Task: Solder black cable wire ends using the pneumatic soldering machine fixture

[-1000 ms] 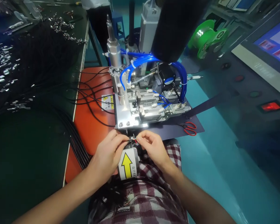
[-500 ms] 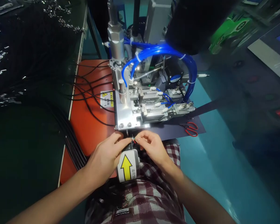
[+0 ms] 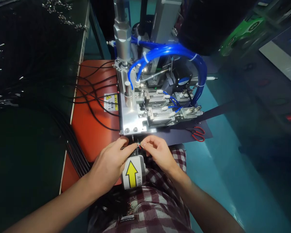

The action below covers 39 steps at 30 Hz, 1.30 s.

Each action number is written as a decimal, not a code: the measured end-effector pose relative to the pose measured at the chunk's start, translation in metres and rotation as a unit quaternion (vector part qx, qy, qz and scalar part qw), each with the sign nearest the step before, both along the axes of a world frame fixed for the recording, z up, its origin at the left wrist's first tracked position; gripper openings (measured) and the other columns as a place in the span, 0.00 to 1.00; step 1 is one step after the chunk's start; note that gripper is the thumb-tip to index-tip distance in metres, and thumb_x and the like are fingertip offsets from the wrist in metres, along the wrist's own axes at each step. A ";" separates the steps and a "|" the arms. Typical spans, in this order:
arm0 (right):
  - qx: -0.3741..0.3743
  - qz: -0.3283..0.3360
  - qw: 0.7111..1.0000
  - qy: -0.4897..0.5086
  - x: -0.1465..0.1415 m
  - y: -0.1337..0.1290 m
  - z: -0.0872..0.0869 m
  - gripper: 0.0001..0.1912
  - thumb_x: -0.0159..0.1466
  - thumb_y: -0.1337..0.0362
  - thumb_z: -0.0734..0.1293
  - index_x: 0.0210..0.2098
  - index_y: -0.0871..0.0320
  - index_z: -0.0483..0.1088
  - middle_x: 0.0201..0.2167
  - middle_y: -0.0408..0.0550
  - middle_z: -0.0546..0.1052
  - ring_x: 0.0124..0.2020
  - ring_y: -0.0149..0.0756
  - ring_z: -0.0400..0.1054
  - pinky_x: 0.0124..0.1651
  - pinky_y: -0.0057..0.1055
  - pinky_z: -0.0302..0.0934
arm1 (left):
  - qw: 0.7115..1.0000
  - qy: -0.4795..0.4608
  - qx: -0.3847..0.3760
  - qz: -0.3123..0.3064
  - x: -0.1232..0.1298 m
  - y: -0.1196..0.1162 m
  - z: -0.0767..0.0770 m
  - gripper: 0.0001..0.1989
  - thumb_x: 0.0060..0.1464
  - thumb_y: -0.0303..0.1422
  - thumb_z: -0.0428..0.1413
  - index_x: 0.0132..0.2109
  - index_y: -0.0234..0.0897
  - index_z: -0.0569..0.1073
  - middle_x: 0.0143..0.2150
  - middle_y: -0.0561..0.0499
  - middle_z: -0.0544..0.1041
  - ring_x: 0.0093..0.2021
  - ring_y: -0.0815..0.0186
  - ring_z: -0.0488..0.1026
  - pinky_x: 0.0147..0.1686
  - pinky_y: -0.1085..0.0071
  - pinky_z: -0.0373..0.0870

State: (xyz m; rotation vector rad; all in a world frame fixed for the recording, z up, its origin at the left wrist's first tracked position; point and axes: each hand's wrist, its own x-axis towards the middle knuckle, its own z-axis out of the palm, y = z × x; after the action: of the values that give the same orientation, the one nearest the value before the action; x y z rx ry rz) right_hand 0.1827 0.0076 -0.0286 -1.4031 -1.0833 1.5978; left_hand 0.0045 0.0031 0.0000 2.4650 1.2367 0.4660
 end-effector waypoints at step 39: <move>-0.079 -0.037 0.995 0.047 -0.004 0.000 -0.010 0.11 0.55 0.59 0.67 0.24 0.61 0.67 0.16 0.37 0.63 0.16 0.24 0.52 0.20 0.25 0.46 | 0.998 0.052 0.017 -0.019 -0.003 -0.003 -0.002 0.17 0.55 0.20 0.46 0.50 0.33 0.70 0.41 0.43 0.73 0.36 0.58 0.71 0.33 0.64 0.72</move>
State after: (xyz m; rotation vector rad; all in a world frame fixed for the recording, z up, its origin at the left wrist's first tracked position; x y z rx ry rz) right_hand 0.1783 0.0080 -0.0384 -1.4370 -0.8560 1.7070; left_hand 0.0019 0.0001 -0.0022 2.5658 1.2281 0.3544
